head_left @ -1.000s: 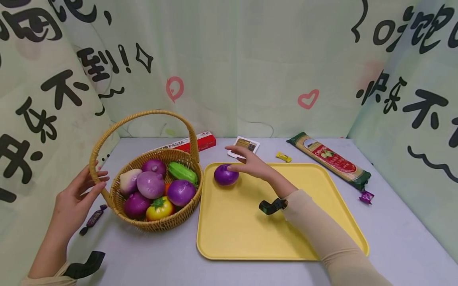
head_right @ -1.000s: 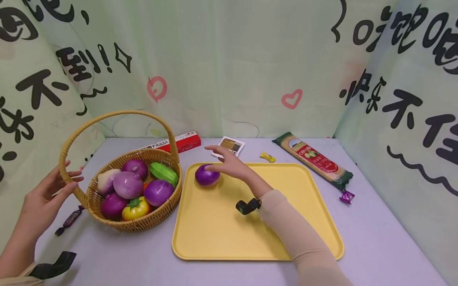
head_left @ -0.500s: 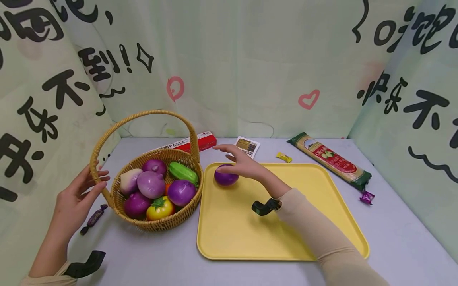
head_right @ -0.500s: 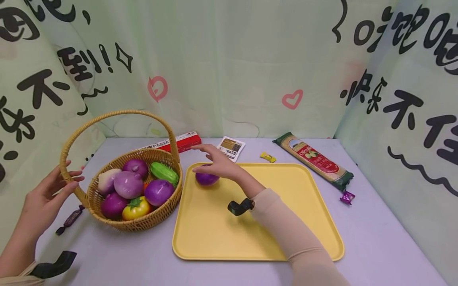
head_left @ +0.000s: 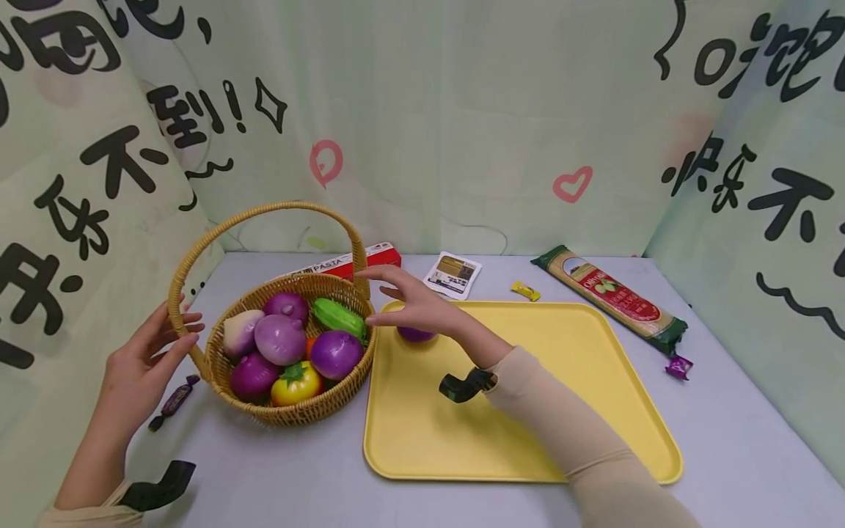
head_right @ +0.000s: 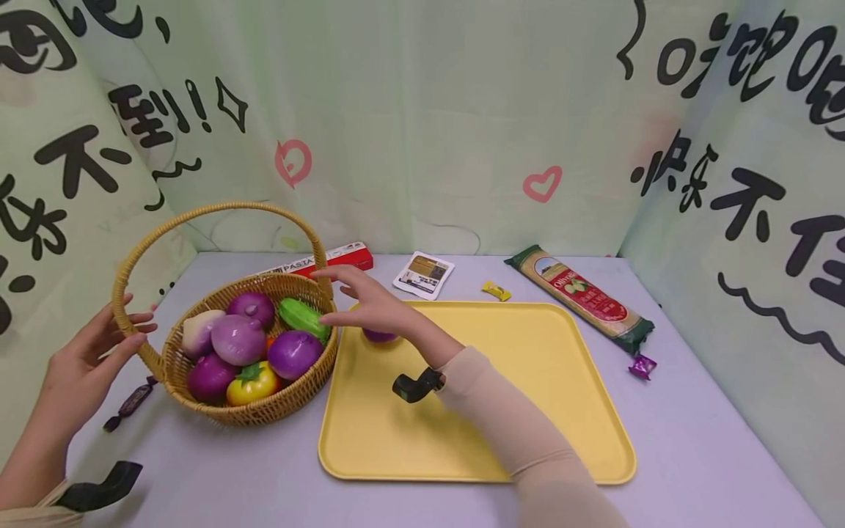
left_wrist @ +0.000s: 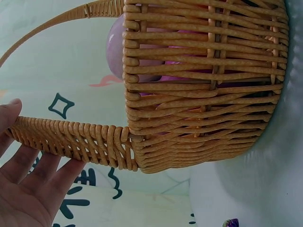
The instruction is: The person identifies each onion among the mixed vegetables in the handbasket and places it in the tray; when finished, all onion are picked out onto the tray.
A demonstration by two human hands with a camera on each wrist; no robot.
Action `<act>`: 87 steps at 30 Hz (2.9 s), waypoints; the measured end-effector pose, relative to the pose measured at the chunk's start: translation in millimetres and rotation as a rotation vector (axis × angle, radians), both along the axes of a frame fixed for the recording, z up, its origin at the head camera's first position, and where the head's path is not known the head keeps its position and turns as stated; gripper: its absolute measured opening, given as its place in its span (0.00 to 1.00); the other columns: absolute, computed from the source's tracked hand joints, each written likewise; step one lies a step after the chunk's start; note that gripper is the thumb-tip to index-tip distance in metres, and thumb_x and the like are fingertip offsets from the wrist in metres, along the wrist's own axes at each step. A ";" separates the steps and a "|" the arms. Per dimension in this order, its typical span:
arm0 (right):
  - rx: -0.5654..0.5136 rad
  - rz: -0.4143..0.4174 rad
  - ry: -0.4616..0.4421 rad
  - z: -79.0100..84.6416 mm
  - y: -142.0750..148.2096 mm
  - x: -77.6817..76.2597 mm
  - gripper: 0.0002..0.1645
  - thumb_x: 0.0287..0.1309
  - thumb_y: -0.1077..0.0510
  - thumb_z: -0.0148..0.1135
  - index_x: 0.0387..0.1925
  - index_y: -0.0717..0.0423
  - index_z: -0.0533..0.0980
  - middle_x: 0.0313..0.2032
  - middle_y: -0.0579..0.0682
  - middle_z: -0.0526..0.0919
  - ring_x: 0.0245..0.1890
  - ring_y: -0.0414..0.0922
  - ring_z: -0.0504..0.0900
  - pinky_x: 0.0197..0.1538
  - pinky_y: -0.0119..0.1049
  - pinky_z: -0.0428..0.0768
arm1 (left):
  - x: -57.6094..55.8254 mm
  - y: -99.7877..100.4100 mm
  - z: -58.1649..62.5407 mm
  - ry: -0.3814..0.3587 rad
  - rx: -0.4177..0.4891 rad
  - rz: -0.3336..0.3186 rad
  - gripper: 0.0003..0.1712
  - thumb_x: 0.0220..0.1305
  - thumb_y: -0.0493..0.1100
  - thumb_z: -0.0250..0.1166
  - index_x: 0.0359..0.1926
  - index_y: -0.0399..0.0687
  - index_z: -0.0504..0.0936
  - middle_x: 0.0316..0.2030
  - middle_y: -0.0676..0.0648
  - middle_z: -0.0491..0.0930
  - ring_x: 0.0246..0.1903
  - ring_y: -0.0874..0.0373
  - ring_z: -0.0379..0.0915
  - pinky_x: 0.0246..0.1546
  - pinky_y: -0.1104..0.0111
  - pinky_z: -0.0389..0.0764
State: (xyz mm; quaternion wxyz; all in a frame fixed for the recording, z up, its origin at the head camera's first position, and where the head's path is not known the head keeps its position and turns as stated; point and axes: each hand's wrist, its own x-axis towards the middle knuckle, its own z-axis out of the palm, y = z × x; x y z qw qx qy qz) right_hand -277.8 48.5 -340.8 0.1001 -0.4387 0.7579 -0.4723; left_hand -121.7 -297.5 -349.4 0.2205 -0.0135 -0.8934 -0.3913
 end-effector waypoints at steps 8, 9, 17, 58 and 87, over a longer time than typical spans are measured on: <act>0.037 0.053 0.007 5.1 -22.4 7.5 0.40 0.52 0.58 0.68 0.66 0.53 0.62 0.65 0.51 0.65 0.68 0.47 0.61 0.69 0.49 0.63 | -0.4 0.0 0.5 -0.003 0.004 0.002 0.33 0.67 0.45 0.58 0.70 0.69 0.58 0.45 0.80 0.68 0.42 0.92 0.64 0.36 0.94 0.68; 0.043 0.062 0.002 5.4 -25.0 8.2 0.40 0.52 0.57 0.68 0.66 0.53 0.62 0.65 0.52 0.65 0.68 0.47 0.61 0.69 0.51 0.63 | -0.5 0.0 0.4 -0.002 0.003 0.001 0.33 0.67 0.45 0.58 0.70 0.69 0.58 0.45 0.80 0.68 0.42 0.92 0.64 0.36 0.94 0.67; 0.122 0.100 0.004 7.9 -48.0 11.4 0.40 0.53 0.52 0.67 0.66 0.44 0.62 0.67 0.44 0.62 0.69 0.44 0.59 0.70 0.42 0.63 | -0.7 -0.4 -0.6 0.005 0.005 0.004 0.33 0.67 0.45 0.58 0.69 0.68 0.59 0.45 0.80 0.68 0.43 0.91 0.65 0.37 0.94 0.67; 0.348 0.241 0.009 10.9 -118.3 -11.0 0.37 0.53 0.49 0.66 0.65 0.48 0.66 0.64 0.50 0.68 0.64 0.47 0.66 0.66 0.42 0.68 | -2.2 -0.9 0.1 0.034 0.002 -0.013 0.31 0.67 0.44 0.58 0.69 0.65 0.61 0.45 0.78 0.70 0.45 0.90 0.66 0.40 0.95 0.67; 0.504 0.348 -0.040 6.7 -124.6 0.1 0.42 0.54 0.53 0.66 0.68 0.34 0.60 0.65 0.44 0.63 0.61 0.40 0.66 0.62 0.33 0.70 | -2.0 -1.3 0.3 0.028 -0.003 -0.008 0.32 0.67 0.44 0.58 0.69 0.66 0.60 0.45 0.80 0.68 0.45 0.90 0.65 0.40 0.95 0.66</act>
